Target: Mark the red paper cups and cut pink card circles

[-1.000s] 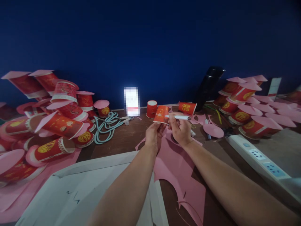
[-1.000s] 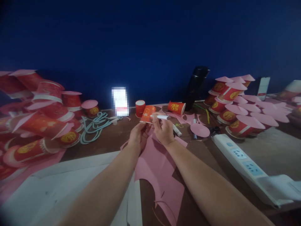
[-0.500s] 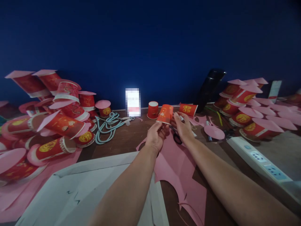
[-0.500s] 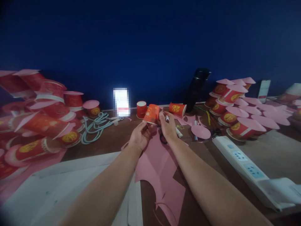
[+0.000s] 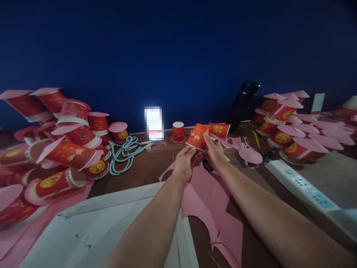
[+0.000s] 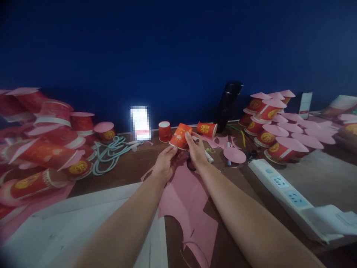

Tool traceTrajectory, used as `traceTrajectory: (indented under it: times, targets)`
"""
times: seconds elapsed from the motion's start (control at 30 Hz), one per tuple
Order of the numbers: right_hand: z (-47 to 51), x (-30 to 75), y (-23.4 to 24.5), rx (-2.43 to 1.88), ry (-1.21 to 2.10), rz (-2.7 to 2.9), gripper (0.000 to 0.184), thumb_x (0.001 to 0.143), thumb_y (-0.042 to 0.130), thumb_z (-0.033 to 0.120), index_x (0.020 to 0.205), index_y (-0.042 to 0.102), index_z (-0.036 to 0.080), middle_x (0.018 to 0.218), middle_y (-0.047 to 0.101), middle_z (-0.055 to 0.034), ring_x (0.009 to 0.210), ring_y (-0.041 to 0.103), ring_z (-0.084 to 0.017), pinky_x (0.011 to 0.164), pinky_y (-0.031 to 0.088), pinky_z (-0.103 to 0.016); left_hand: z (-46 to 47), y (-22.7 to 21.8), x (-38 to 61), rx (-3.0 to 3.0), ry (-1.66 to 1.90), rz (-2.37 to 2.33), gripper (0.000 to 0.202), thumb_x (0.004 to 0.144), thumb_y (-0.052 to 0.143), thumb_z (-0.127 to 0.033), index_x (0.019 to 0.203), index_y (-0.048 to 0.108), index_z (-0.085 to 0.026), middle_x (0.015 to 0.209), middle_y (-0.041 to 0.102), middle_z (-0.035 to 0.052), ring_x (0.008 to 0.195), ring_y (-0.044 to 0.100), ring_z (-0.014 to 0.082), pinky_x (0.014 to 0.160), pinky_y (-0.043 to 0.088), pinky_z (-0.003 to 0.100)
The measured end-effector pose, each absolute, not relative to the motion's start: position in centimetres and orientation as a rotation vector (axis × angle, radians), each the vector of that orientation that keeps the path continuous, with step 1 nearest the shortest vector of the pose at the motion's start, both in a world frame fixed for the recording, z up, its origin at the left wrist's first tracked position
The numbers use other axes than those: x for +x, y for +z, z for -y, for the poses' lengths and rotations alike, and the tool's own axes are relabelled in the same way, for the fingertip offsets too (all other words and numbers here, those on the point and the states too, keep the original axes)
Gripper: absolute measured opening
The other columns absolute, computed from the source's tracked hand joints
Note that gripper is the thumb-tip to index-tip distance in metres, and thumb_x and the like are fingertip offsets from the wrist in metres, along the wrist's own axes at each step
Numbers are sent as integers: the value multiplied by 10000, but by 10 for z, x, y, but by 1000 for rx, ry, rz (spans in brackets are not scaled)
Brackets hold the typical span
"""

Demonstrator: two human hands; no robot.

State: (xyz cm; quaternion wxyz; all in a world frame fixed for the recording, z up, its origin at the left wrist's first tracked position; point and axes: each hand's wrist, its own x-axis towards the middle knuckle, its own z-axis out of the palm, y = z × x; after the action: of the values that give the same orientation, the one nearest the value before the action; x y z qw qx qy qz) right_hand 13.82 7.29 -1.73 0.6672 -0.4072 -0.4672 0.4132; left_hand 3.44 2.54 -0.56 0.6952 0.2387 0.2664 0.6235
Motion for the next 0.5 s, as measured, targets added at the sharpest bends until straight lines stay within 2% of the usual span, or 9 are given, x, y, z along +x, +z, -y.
traceTrajectory:
  times: [0.17,0.27,0.37,0.5]
  targets:
    - [-71,135,-11,-864,992,992,489,748,600,616,1046,571,229,913,687,-21,829,675,-197,687,570,-350,-23,-3,35,539,1295,-597,244,638,770,-224,836,668,-124,761,674,45,643,629,105,681,513,240]
    - [-68,133,-4,-864,1011,983,488,767,566,631,1033,577,223,894,690,-25,840,675,-203,688,571,-350,-22,-2,34,505,1246,-536,269,641,770,-186,884,669,-131,805,669,41,682,628,95,710,513,228]
    - [-65,132,1,-828,1063,1007,487,797,511,647,1015,581,218,880,693,-32,816,678,-205,668,571,-347,-23,-1,31,373,1277,-487,210,693,726,-193,889,666,-145,849,665,48,765,632,111,753,515,238]
    - [-65,133,-4,-802,1039,1035,464,808,502,643,988,572,221,898,698,-31,790,681,-187,648,566,-320,-25,-1,28,251,1324,-435,111,744,676,-200,837,666,-142,789,646,33,693,599,93,651,502,212]
